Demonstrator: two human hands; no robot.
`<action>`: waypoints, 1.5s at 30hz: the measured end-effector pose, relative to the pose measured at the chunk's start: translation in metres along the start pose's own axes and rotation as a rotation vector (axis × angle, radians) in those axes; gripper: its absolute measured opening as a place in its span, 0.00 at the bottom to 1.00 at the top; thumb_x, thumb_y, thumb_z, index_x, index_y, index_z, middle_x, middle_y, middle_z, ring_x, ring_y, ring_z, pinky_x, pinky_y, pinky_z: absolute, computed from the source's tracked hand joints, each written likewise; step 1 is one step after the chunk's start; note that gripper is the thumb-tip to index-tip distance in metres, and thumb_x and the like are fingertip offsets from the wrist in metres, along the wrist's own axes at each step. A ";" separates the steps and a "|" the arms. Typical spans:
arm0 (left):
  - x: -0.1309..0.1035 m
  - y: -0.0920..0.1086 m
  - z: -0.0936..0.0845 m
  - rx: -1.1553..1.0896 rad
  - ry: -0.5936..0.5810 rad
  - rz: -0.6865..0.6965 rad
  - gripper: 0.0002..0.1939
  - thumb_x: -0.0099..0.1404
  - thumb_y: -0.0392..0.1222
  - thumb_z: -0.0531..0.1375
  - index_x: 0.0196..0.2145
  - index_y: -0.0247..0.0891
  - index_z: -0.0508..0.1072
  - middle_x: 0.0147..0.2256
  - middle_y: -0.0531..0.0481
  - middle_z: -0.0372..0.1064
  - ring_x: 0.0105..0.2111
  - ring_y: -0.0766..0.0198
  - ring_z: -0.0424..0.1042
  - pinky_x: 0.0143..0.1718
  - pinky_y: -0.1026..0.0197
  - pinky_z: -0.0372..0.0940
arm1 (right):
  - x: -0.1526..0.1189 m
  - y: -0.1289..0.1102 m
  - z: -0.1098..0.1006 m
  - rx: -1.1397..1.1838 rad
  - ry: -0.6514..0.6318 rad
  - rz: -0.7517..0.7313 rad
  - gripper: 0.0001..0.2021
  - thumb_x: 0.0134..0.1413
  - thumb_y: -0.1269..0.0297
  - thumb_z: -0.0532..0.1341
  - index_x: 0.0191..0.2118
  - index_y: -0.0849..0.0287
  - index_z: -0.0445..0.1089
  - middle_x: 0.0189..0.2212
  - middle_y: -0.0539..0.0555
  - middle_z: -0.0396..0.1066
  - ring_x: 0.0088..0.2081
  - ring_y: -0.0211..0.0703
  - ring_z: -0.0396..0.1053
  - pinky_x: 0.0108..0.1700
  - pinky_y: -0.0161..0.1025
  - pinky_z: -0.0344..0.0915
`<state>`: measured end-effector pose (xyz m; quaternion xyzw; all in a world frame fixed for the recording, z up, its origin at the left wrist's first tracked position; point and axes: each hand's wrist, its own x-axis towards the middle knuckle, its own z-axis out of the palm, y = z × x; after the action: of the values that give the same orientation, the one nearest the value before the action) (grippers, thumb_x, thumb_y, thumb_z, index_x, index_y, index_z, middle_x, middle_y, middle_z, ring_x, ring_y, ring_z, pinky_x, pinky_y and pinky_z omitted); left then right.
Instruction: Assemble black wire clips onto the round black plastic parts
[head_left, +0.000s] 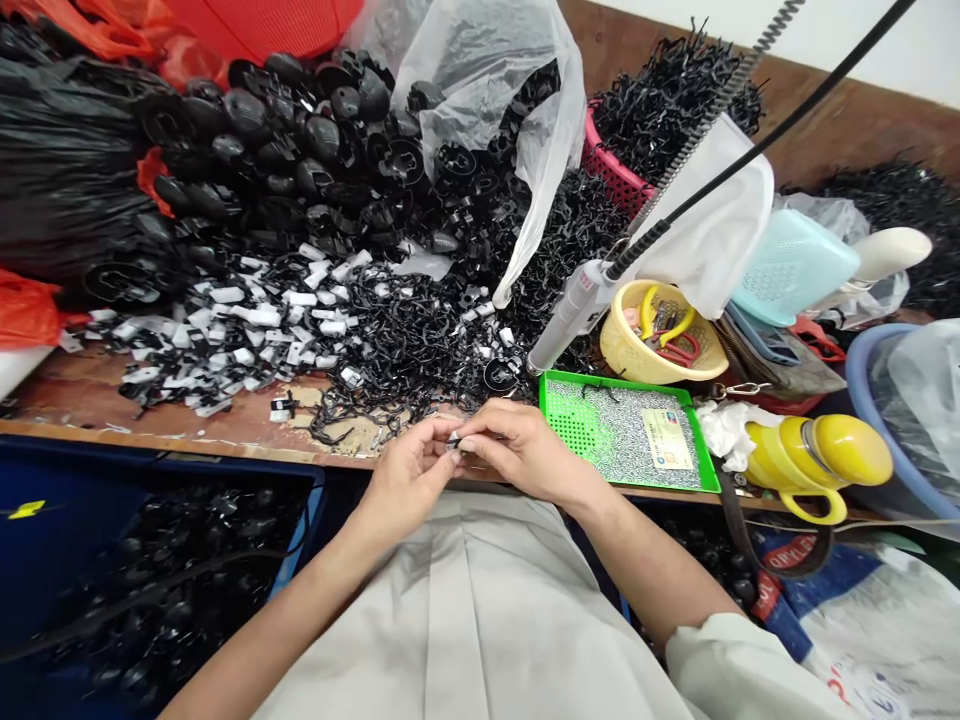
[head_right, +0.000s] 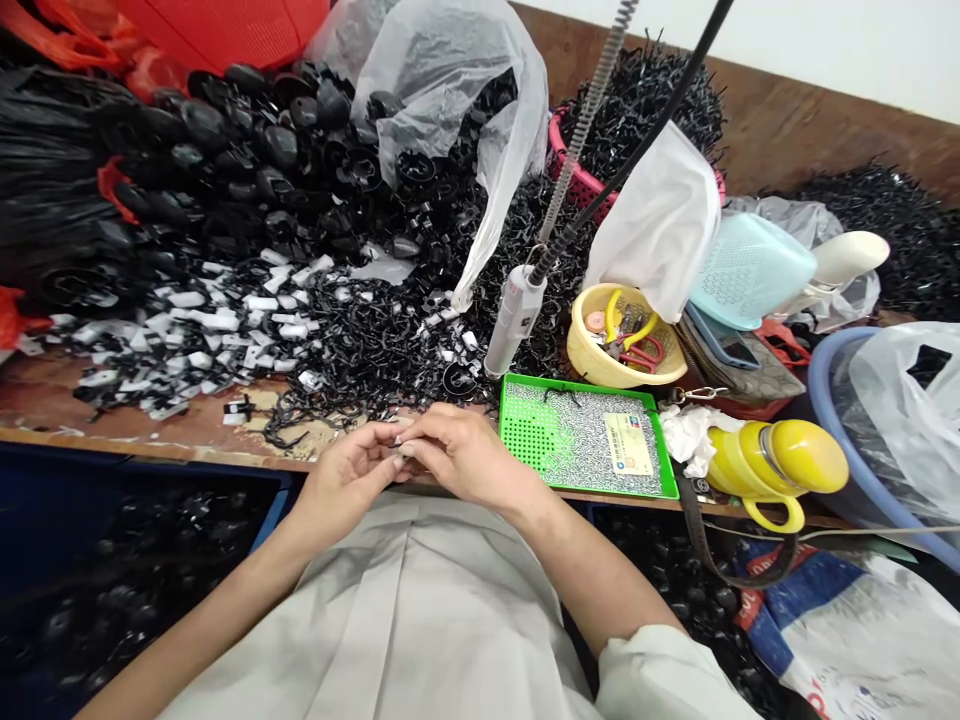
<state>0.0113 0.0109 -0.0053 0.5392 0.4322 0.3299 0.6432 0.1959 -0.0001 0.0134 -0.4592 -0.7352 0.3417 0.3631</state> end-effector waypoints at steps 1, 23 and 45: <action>0.001 -0.001 0.000 0.038 0.009 0.005 0.12 0.61 0.40 0.63 0.43 0.39 0.74 0.41 0.47 0.74 0.36 0.63 0.74 0.37 0.59 0.74 | 0.000 0.001 0.001 0.006 0.023 0.014 0.08 0.61 0.64 0.59 0.40 0.53 0.76 0.34 0.52 0.75 0.36 0.41 0.71 0.41 0.39 0.67; 0.074 0.024 0.051 0.729 0.266 0.396 0.16 0.59 0.37 0.59 0.46 0.38 0.74 0.52 0.38 0.70 0.55 0.46 0.65 0.58 0.40 0.57 | -0.036 0.024 -0.017 -0.168 0.492 0.254 0.13 0.49 0.65 0.66 0.41 0.58 0.68 0.33 0.52 0.69 0.32 0.40 0.68 0.36 0.40 0.68; -0.028 0.010 0.009 -0.026 -0.034 -0.247 0.11 0.57 0.40 0.61 0.39 0.40 0.68 0.34 0.51 0.66 0.28 0.65 0.67 0.16 0.67 0.60 | -0.046 -0.001 0.043 -0.047 0.149 0.099 0.13 0.47 0.67 0.66 0.40 0.57 0.66 0.32 0.50 0.66 0.32 0.39 0.64 0.34 0.37 0.63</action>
<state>0.0084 -0.0161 0.0110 0.4790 0.4800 0.2446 0.6931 0.1734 -0.0507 -0.0173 -0.5273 -0.6904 0.3069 0.3888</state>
